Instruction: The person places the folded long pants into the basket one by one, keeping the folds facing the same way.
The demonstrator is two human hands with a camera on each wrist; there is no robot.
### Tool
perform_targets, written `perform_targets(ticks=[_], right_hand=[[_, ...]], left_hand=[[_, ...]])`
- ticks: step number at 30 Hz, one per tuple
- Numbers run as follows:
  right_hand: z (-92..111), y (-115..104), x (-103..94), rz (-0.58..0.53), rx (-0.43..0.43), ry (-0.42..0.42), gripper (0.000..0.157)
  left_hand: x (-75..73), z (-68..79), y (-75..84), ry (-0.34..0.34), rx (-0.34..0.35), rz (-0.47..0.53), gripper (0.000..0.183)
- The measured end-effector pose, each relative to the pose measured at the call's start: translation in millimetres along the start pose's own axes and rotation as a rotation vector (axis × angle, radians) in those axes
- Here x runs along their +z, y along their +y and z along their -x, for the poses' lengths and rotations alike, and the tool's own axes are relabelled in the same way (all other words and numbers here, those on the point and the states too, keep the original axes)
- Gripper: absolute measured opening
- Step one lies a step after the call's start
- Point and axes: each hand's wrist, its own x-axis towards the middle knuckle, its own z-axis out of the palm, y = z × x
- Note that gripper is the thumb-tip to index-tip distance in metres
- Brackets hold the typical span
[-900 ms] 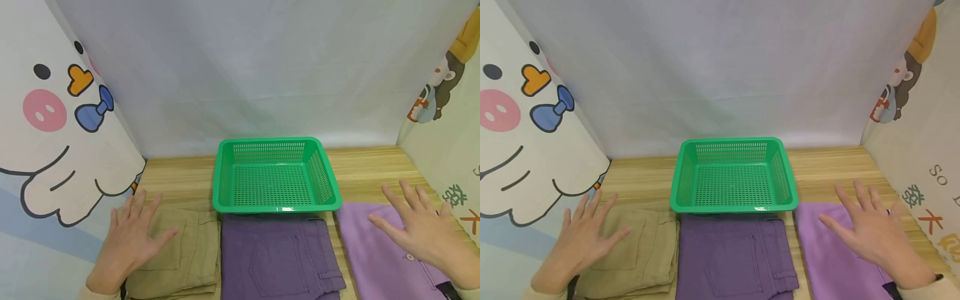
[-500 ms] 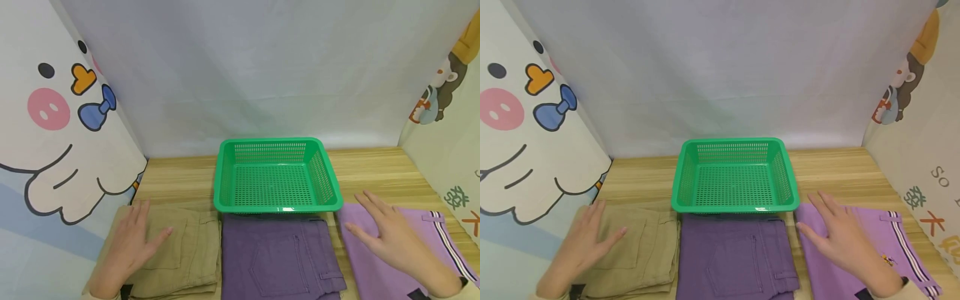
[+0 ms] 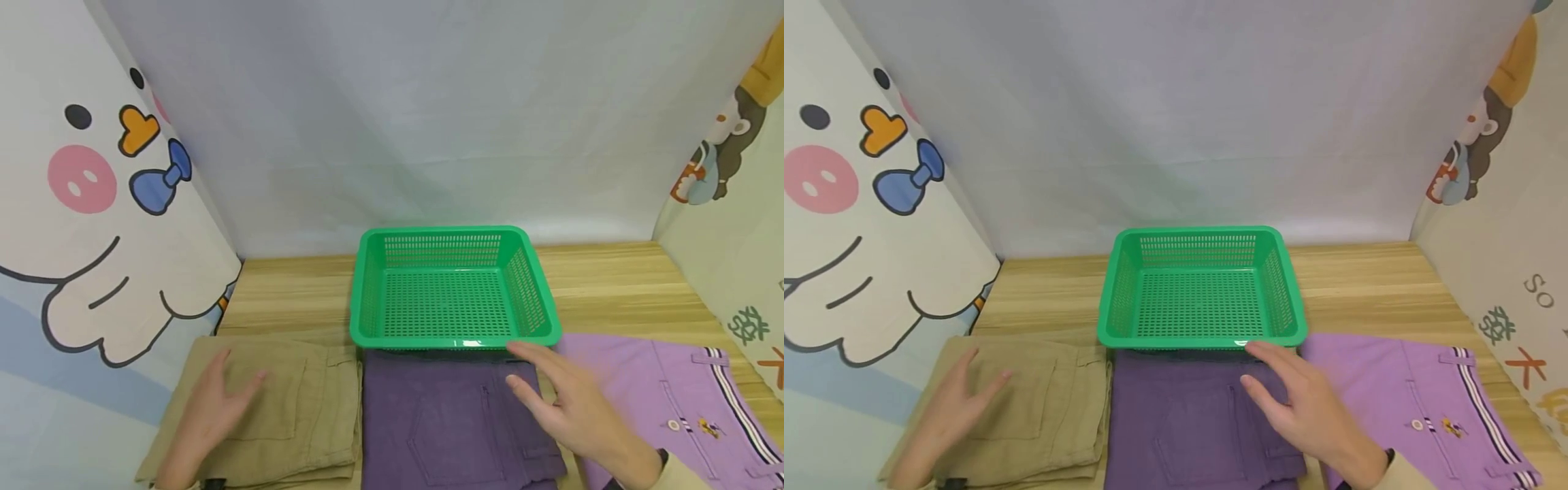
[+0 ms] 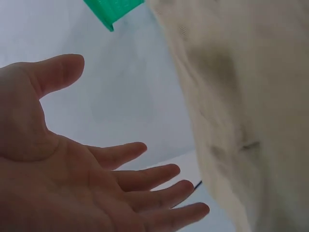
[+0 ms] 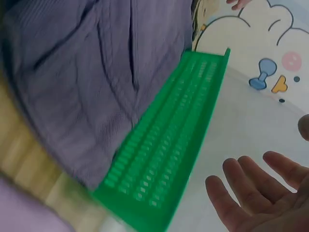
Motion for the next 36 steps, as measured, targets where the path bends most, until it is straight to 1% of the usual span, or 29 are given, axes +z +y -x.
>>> perform_targets(ticks=[2,4,8,11,15,17,18,20,22,27,29,33,36], right_hand=[[0.1,-4.8,10.4,-0.023,0.013,-0.050,0.051],[-0.1,-9.8,21.7,-0.047,0.029,-0.106,0.047],[-0.4,-22.0,47.0,-0.137,0.082,-0.230,0.042],[-1.0,-32.1,65.7,-0.269,0.142,-0.354,0.045],[-3.7,-43.3,87.9,-0.498,0.248,-0.528,0.051],[-5.2,-47.9,97.7,-0.605,0.309,-0.591,0.053],[-5.9,-50.2,102.2,-0.646,0.339,-0.609,0.054],[-7.5,-53.8,110.4,-0.720,0.392,-0.625,0.055],[-9.6,-56.9,118.5,-0.777,0.444,-0.622,0.057],[-13.9,-64.5,137.7,-0.904,0.533,-0.605,0.060],[-15.9,-67.8,142.7,-0.953,0.561,-0.606,0.062],[-20.4,-72.2,148.2,-1.057,0.624,-0.630,0.066],[-24.5,-73.8,152.0,-1.135,0.675,-0.652,0.067]], left_hand=[[0.2,-1.6,-6.5,-0.019,-0.041,-0.014,0.108],[0.6,-3.1,-12.6,-0.032,-0.063,-0.032,0.110],[2.5,-3.6,-22.9,-0.027,-0.073,-0.056,0.109],[4.7,-2.6,-28.8,-0.013,-0.071,-0.063,0.105],[7.5,-1.6,-34.0,-0.003,-0.069,-0.066,0.101],[8.2,-1.5,-35.7,0.000,-0.071,-0.066,0.100],[8.4,-1.6,-36.3,0.001,-0.073,-0.067,0.099],[8.7,-1.5,-37.7,0.006,-0.073,-0.072,0.099],[9.1,-1.8,-38.5,0.012,-0.073,-0.077,0.099],[10.1,-2.0,-40.7,0.024,-0.085,-0.097,0.099],[10.4,-2.1,-42.5,0.038,-0.095,-0.127,0.099],[11.3,-0.6,-46.4,0.091,-0.109,-0.177,0.098],[10.3,-0.1,-48.8,0.111,-0.124,-0.179,0.098]])
